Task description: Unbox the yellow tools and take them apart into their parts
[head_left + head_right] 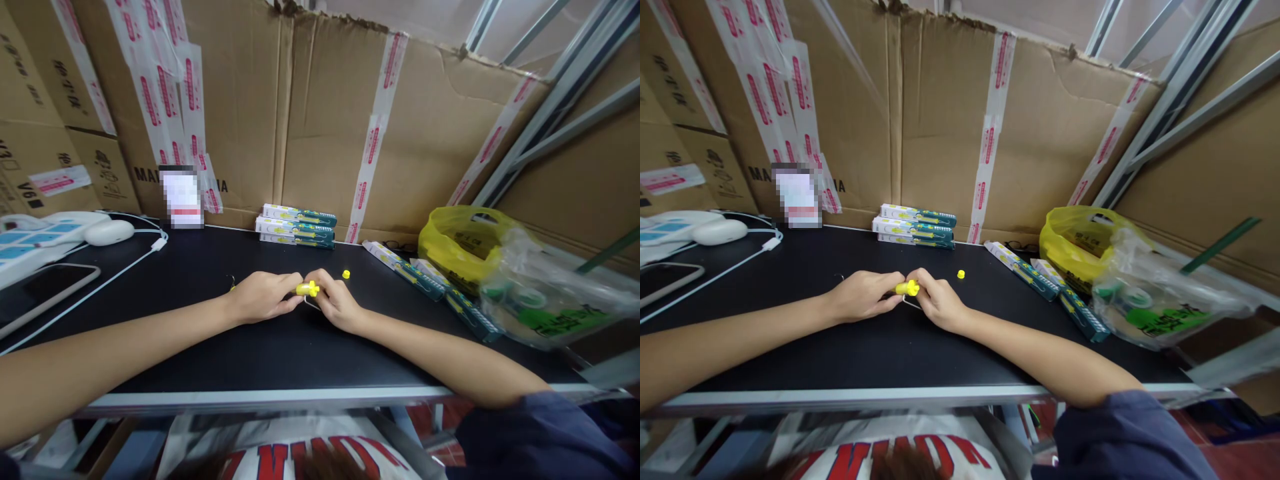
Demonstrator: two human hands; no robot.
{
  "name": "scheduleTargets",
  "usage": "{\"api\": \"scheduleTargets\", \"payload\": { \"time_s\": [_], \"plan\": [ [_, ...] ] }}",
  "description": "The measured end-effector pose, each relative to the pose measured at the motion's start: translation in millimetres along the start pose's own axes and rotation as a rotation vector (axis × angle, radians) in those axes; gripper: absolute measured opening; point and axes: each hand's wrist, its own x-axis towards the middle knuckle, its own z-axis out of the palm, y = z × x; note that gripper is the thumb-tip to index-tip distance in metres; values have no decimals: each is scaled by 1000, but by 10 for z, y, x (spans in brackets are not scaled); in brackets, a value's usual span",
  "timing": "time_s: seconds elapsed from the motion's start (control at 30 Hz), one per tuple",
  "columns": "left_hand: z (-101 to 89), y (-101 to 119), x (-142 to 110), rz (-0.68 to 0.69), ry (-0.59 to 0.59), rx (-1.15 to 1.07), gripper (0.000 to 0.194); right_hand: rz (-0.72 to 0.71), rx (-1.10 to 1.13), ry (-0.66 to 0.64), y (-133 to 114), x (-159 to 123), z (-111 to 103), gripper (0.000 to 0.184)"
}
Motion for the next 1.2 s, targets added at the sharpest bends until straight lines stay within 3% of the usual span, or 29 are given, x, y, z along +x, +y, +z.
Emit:
{"api": "scheduleTargets", "payload": {
  "time_s": [0.27,0.47,1.03,1.2],
  "plan": [
    [21,-53,-47,54,-7,109,28,13,-70,-93,66,20,-28,23],
    [56,-59,-71,18,18,143,26,-10,-55,-77,96,61,-38,25],
    [29,-21,-20,10,-191,186,25,-86,-205,-358,177,89,-233,23],
    [25,-29,-18,27,-191,152,25,-112,-228,-394,140,105,-272,24]
  ]
}}
